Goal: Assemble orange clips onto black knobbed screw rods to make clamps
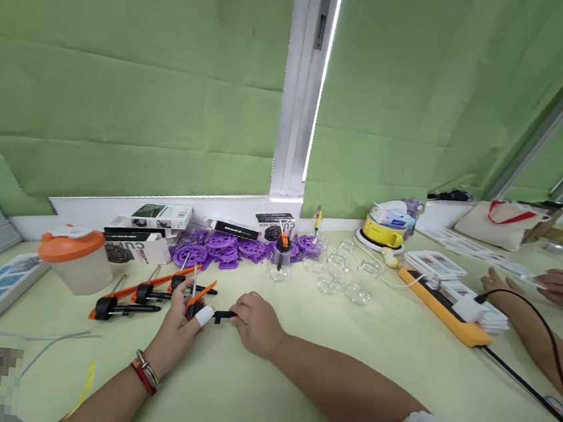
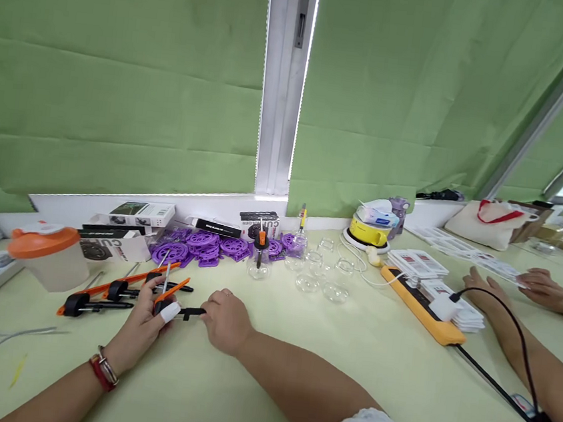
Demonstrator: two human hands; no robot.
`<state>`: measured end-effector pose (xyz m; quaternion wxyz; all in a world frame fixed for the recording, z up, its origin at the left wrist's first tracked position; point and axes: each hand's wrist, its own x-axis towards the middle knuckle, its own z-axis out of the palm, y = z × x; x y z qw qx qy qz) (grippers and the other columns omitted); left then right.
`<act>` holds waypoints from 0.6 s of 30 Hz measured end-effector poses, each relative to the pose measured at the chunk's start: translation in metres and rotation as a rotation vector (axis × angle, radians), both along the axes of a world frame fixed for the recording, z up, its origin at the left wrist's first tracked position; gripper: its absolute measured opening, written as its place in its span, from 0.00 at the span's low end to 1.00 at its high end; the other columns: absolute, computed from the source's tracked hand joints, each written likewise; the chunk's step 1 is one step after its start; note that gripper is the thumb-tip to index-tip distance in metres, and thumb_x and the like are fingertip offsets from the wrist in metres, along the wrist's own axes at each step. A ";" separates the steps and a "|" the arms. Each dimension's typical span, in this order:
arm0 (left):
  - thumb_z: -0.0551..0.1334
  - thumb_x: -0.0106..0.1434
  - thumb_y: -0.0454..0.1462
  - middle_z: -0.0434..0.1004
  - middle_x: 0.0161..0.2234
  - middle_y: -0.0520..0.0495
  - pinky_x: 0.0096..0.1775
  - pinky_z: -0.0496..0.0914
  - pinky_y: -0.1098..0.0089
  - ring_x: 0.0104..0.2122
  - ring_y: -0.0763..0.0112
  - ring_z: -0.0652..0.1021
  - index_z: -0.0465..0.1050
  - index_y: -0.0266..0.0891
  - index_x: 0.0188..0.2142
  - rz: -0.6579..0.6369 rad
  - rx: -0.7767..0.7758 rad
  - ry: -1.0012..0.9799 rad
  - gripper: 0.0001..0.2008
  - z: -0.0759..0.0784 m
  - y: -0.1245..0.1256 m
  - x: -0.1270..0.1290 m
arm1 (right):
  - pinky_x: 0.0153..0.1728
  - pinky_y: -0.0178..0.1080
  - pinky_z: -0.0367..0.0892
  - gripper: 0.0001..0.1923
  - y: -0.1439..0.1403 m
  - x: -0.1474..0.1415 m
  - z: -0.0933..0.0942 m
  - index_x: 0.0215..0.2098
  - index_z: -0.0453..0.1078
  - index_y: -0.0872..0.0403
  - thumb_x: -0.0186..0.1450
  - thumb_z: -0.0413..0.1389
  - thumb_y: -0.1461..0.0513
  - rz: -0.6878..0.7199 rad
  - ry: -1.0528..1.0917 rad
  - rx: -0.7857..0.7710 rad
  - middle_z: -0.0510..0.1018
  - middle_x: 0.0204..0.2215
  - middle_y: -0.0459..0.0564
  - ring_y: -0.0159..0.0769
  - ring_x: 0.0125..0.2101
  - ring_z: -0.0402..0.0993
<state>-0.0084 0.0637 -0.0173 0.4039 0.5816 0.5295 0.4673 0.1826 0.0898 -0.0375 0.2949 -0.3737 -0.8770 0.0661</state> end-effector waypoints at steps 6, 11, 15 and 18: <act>0.59 0.58 0.47 0.69 0.35 0.50 0.35 0.68 0.67 0.30 0.72 0.70 0.57 0.44 0.57 -0.052 0.117 0.174 0.29 0.004 -0.005 0.003 | 0.50 0.49 0.60 0.17 -0.017 0.065 0.004 0.47 0.65 0.54 0.63 0.52 0.54 -0.184 0.172 0.191 0.69 0.45 0.57 0.45 0.48 0.62; 0.61 0.55 0.50 0.70 0.31 0.50 0.29 0.67 0.69 0.26 0.71 0.71 0.68 0.40 0.47 0.057 0.183 0.182 0.24 0.001 0.002 -0.003 | 0.58 0.59 0.46 0.31 0.017 0.136 0.006 0.59 0.49 0.55 0.62 0.53 0.53 -0.641 0.337 0.418 0.52 0.60 0.64 0.53 0.61 0.44; 0.58 0.58 0.50 0.67 0.22 0.55 0.23 0.65 0.71 0.19 0.73 0.68 0.65 0.39 0.44 0.081 0.136 0.088 0.21 -0.002 0.005 -0.005 | 0.59 0.58 0.46 0.44 0.042 0.162 -0.002 0.63 0.37 0.59 0.59 0.55 0.51 -0.795 0.507 0.284 0.46 0.62 0.67 0.53 0.63 0.40; 0.56 0.60 0.50 0.68 0.21 0.55 0.24 0.66 0.70 0.20 0.72 0.70 0.62 0.41 0.43 0.080 0.125 0.010 0.18 -0.004 0.005 -0.007 | 0.59 0.55 0.48 0.50 0.047 0.164 -0.013 0.64 0.33 0.61 0.56 0.58 0.52 -0.812 0.591 0.100 0.46 0.62 0.68 0.53 0.63 0.43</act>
